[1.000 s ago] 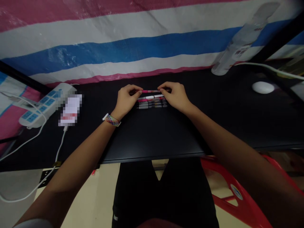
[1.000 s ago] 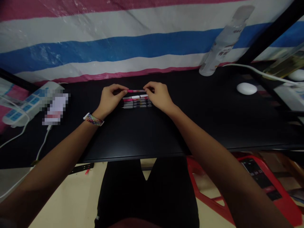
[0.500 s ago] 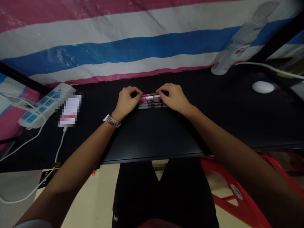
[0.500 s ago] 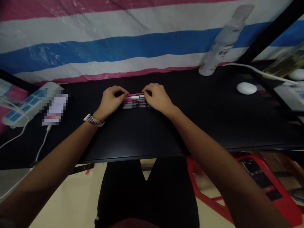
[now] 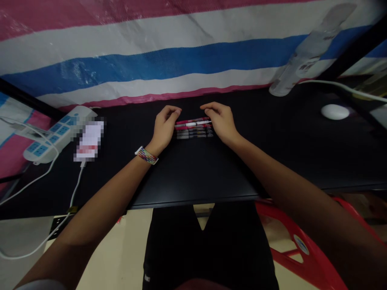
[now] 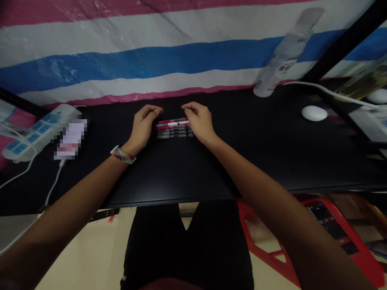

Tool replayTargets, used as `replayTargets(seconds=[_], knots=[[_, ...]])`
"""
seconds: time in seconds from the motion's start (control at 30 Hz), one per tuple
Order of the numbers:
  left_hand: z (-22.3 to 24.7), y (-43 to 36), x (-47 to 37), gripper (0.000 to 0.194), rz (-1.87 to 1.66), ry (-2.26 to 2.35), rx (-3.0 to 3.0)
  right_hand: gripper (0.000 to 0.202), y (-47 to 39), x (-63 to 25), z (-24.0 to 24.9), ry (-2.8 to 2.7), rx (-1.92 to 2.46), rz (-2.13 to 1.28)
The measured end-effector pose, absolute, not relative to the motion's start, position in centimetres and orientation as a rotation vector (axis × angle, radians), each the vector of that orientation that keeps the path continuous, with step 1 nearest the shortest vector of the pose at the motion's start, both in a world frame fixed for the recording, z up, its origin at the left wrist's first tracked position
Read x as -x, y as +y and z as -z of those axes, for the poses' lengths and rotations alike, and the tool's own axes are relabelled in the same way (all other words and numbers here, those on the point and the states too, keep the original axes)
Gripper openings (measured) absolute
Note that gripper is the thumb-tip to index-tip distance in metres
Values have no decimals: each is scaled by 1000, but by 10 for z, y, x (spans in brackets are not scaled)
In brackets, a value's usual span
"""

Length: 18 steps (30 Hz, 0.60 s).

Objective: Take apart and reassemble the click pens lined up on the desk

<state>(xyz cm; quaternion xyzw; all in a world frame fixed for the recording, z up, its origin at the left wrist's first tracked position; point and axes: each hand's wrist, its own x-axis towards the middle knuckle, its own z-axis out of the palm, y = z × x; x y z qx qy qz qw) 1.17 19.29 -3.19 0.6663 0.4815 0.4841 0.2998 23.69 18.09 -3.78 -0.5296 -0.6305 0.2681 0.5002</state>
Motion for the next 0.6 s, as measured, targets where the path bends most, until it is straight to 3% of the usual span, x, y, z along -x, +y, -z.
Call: replayTargets(seconds=[0.2, 0.6], knots=[[28, 187, -21, 24, -1285, 1240, -1700, 38, 176, -223, 35, -1412, 1216, -817], [25, 173, -34, 27, -1269, 1176, -1609, 35, 172, -223, 36, -1479, 1243, -744]])
